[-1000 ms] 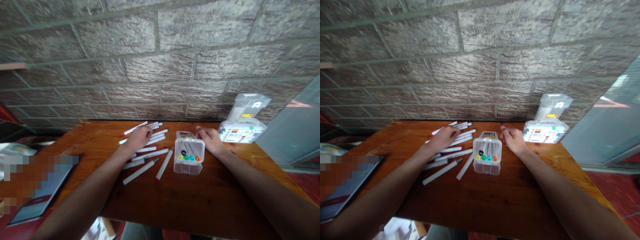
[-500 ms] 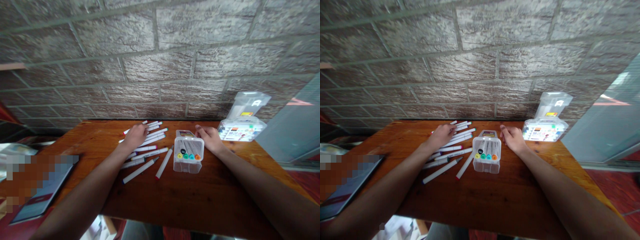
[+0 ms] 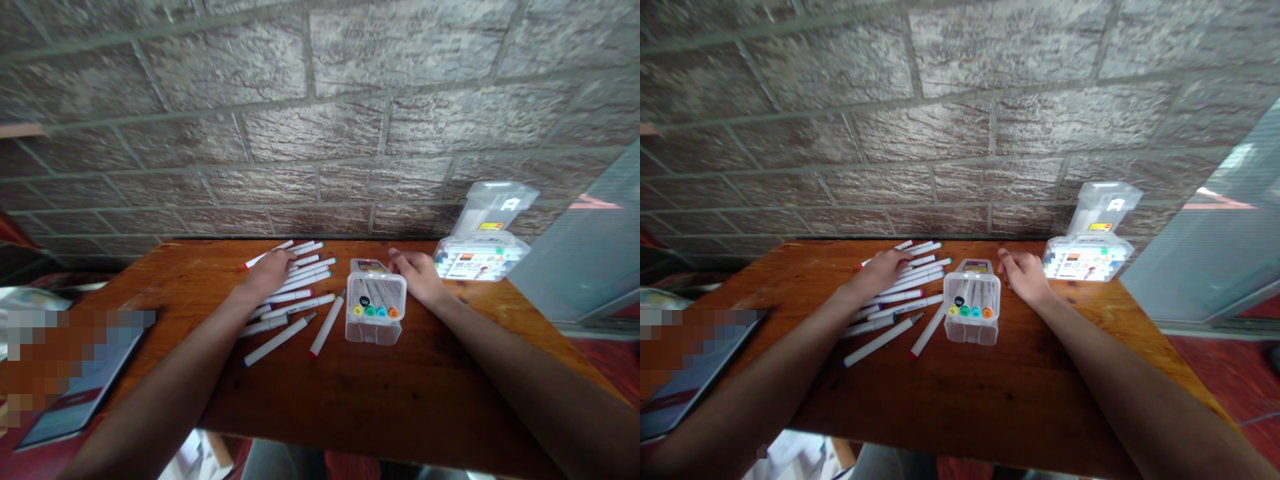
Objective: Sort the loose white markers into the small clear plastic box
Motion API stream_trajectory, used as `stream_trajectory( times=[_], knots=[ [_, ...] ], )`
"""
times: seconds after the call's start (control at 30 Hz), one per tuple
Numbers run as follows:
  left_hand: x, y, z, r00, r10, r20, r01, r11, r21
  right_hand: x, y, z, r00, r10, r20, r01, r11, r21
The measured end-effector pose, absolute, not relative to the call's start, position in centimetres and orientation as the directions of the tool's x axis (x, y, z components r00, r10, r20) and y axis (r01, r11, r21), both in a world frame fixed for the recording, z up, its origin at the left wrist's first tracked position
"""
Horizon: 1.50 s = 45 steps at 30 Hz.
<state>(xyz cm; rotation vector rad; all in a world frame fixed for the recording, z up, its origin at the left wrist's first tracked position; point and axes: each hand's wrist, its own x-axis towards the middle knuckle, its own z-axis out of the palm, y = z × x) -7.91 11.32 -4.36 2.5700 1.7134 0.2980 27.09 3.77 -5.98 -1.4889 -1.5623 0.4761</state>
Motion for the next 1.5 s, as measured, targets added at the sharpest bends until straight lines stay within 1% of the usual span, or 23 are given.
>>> stream_trajectory(
  times=[0.2,0.37,0.5,0.67,0.73,0.8,0.87,1.03,1.17,1.27,1.3,1.37,1.43,1.5],
  knots=[
    [-8.0,11.3,-4.9,0.401,0.905,0.141,0.885,-0.422,0.194,27.0,3.7,-5.9,0.134,0.934,0.331,0.578,0.198,-0.792],
    [-7.6,10.9,-4.9,0.405,0.892,0.199,0.868,-0.443,0.222,27.0,3.7,-5.9,0.138,0.934,0.329,0.559,0.201,-0.804],
    [-6.8,10.1,-3.6,0.390,0.862,0.324,0.837,-0.478,0.266,27.0,3.6,-5.7,0.155,0.927,0.341,0.526,0.215,-0.823],
    [-5.5,8.1,-1.6,0.358,0.799,0.483,0.760,-0.550,0.346,27.0,3.4,-5.3,0.230,0.895,0.383,0.441,0.255,-0.860],
    [-4.9,7.3,-1.2,0.334,0.734,0.591,0.633,-0.640,0.437,27.1,3.3,-5.0,0.260,0.877,0.403,0.399,0.283,-0.872],
    [-4.3,6.6,-1.0,0.311,0.668,0.675,0.499,-0.720,0.483,27.1,3.0,-4.3,0.281,0.859,0.427,0.360,0.318,-0.877],
    [-3.8,6.0,-0.8,0.315,0.610,0.727,0.414,-0.778,0.473,26.9,2.6,-3.4,0.283,0.846,0.453,0.328,0.358,-0.874],
    [-2.9,4.0,0.0,0.408,0.464,0.786,0.320,-0.879,0.352,25.5,0.3,-0.2,0.194,0.823,0.534,0.291,0.471,-0.833],
    [-2.3,2.7,0.3,0.387,0.357,0.850,0.223,-0.931,0.289,23.7,-2.4,1.7,0.073,0.740,0.669,0.274,0.630,-0.727],
    [-1.9,2.0,0.6,0.361,0.294,0.885,0.169,-0.954,0.248,22.7,-4.0,2.5,0.079,0.716,0.694,0.275,0.653,-0.705],
    [-1.8,1.9,0.7,0.349,0.297,0.889,0.162,-0.953,0.255,22.4,-4.4,2.7,0.094,0.712,0.696,0.277,0.653,-0.705],
    [-1.7,1.6,1.0,0.312,0.350,0.883,0.158,-0.936,0.315,22.2,-4.9,3.0,0.131,0.711,0.691,0.265,0.646,-0.716],
    [-1.5,1.5,1.1,0.260,0.454,0.852,0.151,-0.891,0.429,22.1,-5.0,3.2,0.160,0.723,0.672,0.222,0.637,-0.738],
    [-1.4,1.5,1.0,0.211,0.588,0.781,0.101,-0.807,0.581,22.2,-4.9,3.3,0.174,0.752,0.636,0.156,0.617,-0.771]
  ],
)
